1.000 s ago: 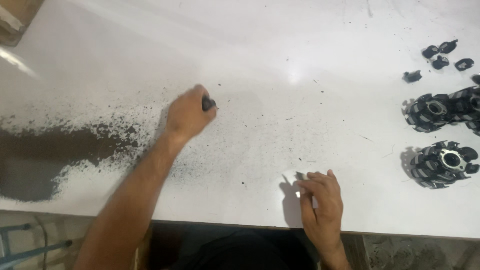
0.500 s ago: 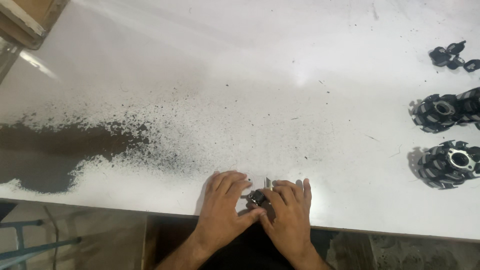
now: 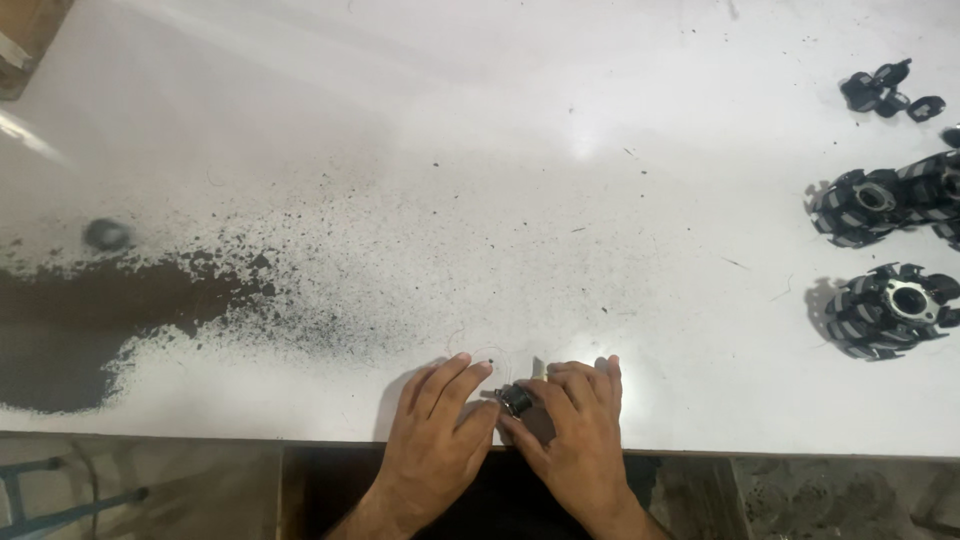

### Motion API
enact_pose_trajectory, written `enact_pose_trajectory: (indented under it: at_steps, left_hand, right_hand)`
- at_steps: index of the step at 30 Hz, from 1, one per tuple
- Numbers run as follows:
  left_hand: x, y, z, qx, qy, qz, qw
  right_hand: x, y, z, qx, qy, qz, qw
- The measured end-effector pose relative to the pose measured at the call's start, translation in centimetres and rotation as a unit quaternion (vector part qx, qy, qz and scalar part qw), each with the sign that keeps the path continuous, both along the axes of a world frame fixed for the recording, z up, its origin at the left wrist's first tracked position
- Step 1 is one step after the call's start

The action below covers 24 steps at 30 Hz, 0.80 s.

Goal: The person trims excess flash from small black rubber wheel components using a small blade, working on one part at a time at a white table. Finished parts are set aside in a growing pile on the right while trimmed scrap accumulates on the table.

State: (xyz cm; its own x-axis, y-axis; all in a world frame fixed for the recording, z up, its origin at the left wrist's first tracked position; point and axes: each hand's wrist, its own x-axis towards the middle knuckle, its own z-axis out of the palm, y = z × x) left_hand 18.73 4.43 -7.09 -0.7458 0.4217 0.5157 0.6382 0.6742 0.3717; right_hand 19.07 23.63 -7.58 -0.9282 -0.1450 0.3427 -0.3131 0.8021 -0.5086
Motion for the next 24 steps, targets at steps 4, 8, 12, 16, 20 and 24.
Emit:
enact_pose_trajectory:
  at_steps: [4,8,12,16,20,24]
  left_hand:
    - [1.0,0.3,-1.1,0.042,-0.033,0.043,0.998]
    - [1.3,0.5,-1.7,0.069,-0.052,0.066,0.994]
    - [1.2,0.9,-1.7,0.077,-0.045,0.073,0.993]
    - [1.1,0.9,-1.5,0.107,-0.043,0.067,0.991]
    - [1.0,0.9,-1.3,0.120,-0.040,0.041,0.991]
    - [0.7,0.9,-1.2,0.092,-0.038,0.039,0.994]
  right_hand:
    - [1.9,1.0,-1.6,-0.062,0.078,0.002,0.995]
    - [3.4,1.1,-3.6,-0.131,0.107,0.060,0.984]
    - [3.4,0.6,-4.6,-0.150,0.081,0.063,0.983]
    - [3.1,0.1,-4.1,-0.130,0.082,0.044,0.987]
    - [2.9,-0.3,-3.2,-0.123,0.083,0.031,0.988]
    - [2.6,-0.5,-2.7,-0.122,0.092,0.028,0.988]
